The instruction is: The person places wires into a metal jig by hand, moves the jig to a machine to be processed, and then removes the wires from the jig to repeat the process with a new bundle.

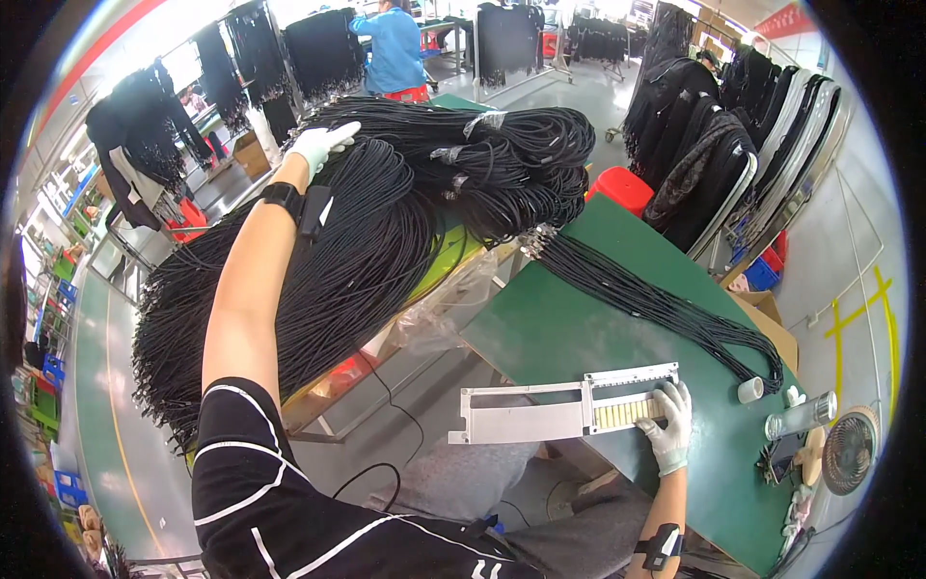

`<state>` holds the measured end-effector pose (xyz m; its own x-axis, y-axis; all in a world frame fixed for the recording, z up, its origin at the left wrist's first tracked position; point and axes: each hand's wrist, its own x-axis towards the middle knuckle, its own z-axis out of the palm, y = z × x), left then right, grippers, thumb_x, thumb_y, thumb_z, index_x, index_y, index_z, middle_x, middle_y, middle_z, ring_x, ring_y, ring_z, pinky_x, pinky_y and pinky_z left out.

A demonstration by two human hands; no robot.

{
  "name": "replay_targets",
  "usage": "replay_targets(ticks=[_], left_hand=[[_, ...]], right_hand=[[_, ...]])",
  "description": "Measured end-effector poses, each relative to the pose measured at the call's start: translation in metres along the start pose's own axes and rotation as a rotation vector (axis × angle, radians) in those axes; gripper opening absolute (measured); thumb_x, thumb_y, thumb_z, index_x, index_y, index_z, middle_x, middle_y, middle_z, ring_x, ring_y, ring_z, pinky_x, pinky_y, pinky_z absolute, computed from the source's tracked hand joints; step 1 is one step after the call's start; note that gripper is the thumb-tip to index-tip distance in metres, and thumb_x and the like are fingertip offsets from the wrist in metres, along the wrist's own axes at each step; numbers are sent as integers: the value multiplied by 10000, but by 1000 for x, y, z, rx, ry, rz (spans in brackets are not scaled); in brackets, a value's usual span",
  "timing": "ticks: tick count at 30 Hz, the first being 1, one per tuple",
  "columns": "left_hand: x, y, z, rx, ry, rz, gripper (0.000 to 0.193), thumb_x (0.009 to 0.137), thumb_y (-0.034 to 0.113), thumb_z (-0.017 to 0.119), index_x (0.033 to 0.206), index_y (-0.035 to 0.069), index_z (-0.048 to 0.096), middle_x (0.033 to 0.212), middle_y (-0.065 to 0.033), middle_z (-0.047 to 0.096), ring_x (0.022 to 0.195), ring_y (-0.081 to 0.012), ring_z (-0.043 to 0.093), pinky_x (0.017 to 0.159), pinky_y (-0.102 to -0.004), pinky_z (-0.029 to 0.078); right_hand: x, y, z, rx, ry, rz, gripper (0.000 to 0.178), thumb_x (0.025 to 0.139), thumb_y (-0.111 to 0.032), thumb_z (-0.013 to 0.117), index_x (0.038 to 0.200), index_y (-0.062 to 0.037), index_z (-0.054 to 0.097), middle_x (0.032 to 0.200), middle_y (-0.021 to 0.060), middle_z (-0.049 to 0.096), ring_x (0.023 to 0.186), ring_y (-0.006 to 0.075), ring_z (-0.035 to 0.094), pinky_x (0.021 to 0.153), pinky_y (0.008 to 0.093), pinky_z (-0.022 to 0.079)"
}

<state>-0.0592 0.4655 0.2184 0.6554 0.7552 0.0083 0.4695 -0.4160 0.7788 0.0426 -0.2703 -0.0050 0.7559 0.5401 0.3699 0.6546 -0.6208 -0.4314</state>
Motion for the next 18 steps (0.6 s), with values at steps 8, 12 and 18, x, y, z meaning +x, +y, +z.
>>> replay_targets(ticks=[8,12,18], left_hand=[[78,-46,6,203,-37,330,468,860,445,729,1037,11,731,1044,-86,707,848,-205,625,825,-332,479],[63,-53,-24,-261,389,203,624,861,552,678,1109,-19,698,1023,-158,682,852,-244,646,771,-406,518],[-12,-18,-13,-115,25,-144,446,893,519,676,788,86,651,657,9,509,488,-112,431,433,-270,323]], right_hand=[[1,4,5,8,9,-10,761,719,-626,740,1195,-36,670,1347,167,593,1384,427,395,1135,515,337],[4,-1,4,5,-6,-5,764,718,-627,740,1198,-37,674,1351,175,590,1388,426,392,1139,513,335],[-1,1,-1,-14,-4,19,763,719,-625,741,1199,-35,675,1360,185,583,1389,428,390,1143,513,331]])
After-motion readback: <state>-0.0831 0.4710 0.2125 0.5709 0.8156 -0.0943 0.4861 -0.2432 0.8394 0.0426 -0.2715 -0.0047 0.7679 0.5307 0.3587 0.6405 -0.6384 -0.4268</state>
